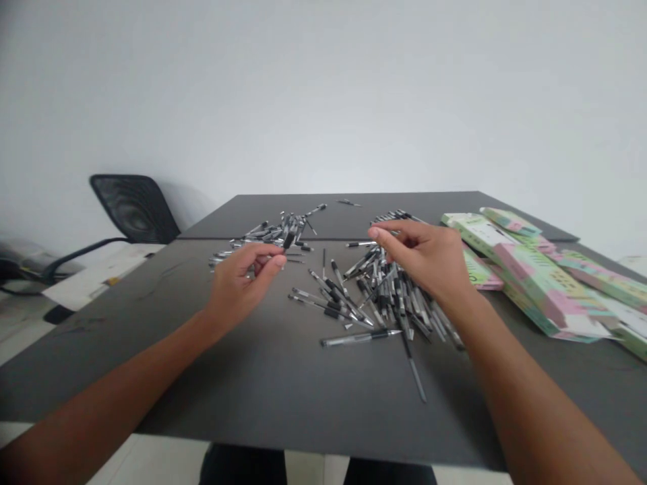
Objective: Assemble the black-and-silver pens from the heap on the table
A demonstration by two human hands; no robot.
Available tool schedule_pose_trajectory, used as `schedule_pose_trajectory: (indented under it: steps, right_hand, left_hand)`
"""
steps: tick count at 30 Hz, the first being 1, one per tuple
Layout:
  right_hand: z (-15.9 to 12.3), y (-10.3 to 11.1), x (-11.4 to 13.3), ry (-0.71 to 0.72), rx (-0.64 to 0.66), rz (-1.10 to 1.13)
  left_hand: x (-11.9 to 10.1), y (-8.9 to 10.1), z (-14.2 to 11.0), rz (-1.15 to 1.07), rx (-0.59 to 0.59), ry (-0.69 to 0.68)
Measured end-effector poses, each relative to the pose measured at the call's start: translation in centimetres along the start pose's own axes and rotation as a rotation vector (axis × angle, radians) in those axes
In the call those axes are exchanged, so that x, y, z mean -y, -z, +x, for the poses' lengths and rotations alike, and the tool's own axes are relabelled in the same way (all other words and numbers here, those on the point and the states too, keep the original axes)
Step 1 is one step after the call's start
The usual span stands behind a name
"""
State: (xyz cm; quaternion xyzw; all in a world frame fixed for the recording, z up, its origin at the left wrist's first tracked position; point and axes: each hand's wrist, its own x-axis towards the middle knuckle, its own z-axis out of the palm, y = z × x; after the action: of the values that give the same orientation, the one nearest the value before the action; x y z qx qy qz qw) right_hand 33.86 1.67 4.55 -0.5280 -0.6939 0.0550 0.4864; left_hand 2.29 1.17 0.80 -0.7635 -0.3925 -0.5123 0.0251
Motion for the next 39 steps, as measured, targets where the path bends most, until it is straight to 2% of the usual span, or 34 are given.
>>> schedule_pose_trajectory:
  steps: [6, 10, 19, 22, 31, 34, 37, 39]
  right_hand:
    - [1.2, -0.1, -3.8, -0.003, 0.286, -0.250]
    - [1.2, -0.7, -4.9, 0.004, 0.376, -0.302]
    - [1.4, -1.0, -5.1, -0.039, 0.339, -0.311]
    - [1.4, -0.8, -5.3, -0.023, 0.321, -0.301]
    - [1.3, 0.2, -5.5, 0.092, 0.216, -0.286]
    - [1.8, 0.5, -6.1, 0.128, 0.249, -0.271]
    - [2.0, 0.7, -6.0, 0.087, 0.297, -0.294]
    - [1.8, 0.7, -5.5, 0.037, 0.264, -0.315]
  left_hand:
    - [1.4, 1.0, 1.0, 0.036, -0.154, 0.036]
    - [2.1, 1.0, 1.3, 0.030, -0.200, 0.064]
    - [1.9, 0.2, 1.0, -0.017, -0.136, 0.112]
    - [2.3, 0.2, 1.1, -0.042, -0.156, 0.125]
    - [5.9, 1.3, 2.5, -0.013, -0.280, 0.203]
    - [7.0, 1.8, 2.8, 0.057, -0.302, 0.243]
    - [7.6, 2.2, 3.1, 0.115, -0.330, 0.263]
    - [8.0, 2.5, 3.2, 0.136, -0.348, 0.255]
